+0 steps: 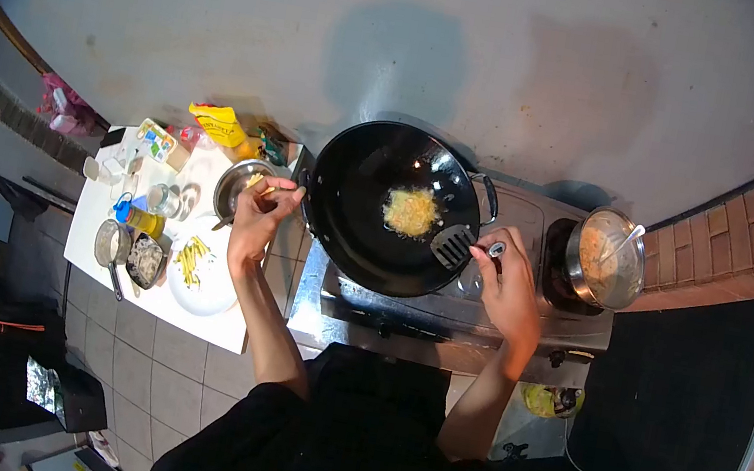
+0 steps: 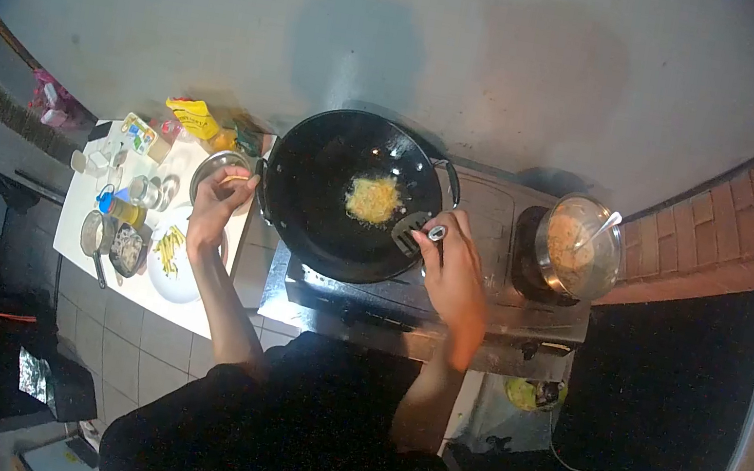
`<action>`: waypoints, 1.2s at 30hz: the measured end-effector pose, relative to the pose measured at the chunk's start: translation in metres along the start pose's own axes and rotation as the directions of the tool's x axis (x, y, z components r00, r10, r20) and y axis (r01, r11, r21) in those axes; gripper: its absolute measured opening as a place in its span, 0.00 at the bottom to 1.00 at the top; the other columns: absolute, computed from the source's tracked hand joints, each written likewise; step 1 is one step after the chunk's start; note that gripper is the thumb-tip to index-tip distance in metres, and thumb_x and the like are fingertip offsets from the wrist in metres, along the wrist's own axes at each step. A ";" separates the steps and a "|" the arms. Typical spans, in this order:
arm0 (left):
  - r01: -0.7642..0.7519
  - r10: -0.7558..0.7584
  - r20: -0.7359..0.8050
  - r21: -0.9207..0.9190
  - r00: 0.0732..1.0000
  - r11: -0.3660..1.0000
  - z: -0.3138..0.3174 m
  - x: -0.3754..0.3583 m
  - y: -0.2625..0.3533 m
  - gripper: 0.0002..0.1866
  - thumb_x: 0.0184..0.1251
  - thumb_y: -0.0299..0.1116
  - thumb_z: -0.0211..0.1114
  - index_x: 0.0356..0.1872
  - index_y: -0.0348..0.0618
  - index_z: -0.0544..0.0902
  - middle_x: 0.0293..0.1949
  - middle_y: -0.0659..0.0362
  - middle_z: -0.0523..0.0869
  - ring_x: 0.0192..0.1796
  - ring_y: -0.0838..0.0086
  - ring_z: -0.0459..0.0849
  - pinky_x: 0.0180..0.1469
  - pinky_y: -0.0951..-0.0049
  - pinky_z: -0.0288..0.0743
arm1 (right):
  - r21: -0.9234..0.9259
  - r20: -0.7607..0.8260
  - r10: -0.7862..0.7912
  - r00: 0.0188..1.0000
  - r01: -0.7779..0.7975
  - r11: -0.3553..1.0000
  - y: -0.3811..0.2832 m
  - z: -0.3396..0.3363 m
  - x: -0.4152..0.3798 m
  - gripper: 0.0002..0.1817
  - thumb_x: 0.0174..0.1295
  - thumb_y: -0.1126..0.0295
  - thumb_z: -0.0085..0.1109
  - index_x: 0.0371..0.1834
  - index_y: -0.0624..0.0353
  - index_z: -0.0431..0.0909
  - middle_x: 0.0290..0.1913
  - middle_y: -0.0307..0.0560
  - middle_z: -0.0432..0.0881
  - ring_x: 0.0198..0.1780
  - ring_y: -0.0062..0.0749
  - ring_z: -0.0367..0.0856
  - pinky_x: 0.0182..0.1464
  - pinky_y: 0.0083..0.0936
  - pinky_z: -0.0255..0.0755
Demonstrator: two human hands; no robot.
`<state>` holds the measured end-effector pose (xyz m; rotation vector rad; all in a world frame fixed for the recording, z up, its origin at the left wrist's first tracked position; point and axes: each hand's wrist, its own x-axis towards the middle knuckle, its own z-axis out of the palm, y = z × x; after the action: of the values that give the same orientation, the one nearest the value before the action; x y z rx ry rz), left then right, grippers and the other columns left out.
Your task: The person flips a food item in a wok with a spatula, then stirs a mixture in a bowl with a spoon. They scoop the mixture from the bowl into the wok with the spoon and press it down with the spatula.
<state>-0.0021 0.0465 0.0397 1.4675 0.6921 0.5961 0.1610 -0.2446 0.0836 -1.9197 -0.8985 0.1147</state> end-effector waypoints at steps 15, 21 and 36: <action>-0.064 0.064 0.006 0.011 0.998 0.998 0.002 0.002 -0.003 0.07 0.58 0.21 0.66 0.37 0.36 0.79 0.28 0.65 0.81 0.31 0.85 0.76 0.37 0.86 0.67 | -0.128 0.336 -0.013 0.942 0.060 0.990 0.006 -0.002 0.055 0.06 0.63 0.75 0.49 0.39 0.64 0.63 0.29 0.57 0.73 0.32 0.52 0.73 0.38 0.36 0.67; -0.094 0.095 -0.006 0.107 0.995 0.990 0.003 0.004 -0.005 0.06 0.60 0.24 0.65 0.36 0.37 0.78 0.27 0.65 0.80 0.31 0.84 0.75 0.36 0.84 0.67 | -0.170 0.221 -0.110 0.969 0.149 0.974 0.017 0.012 0.075 0.08 0.59 0.70 0.51 0.36 0.64 0.66 0.22 0.62 0.74 0.31 0.61 0.76 0.33 0.46 0.65; -0.033 0.036 -0.060 0.045 0.998 0.998 0.004 0.003 -0.005 0.10 0.60 0.25 0.66 0.40 0.38 0.75 0.27 0.64 0.80 0.30 0.85 0.74 0.33 0.86 0.64 | -0.278 0.068 -0.060 0.996 0.077 0.958 0.020 0.032 0.104 0.13 0.65 0.64 0.51 0.31 0.65 0.70 0.21 0.62 0.73 0.29 0.63 0.73 0.31 0.44 0.65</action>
<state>0.0027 0.0456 0.0348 1.5102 0.7329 0.6579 0.2325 -0.1605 0.0806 -2.1527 -1.0656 0.0019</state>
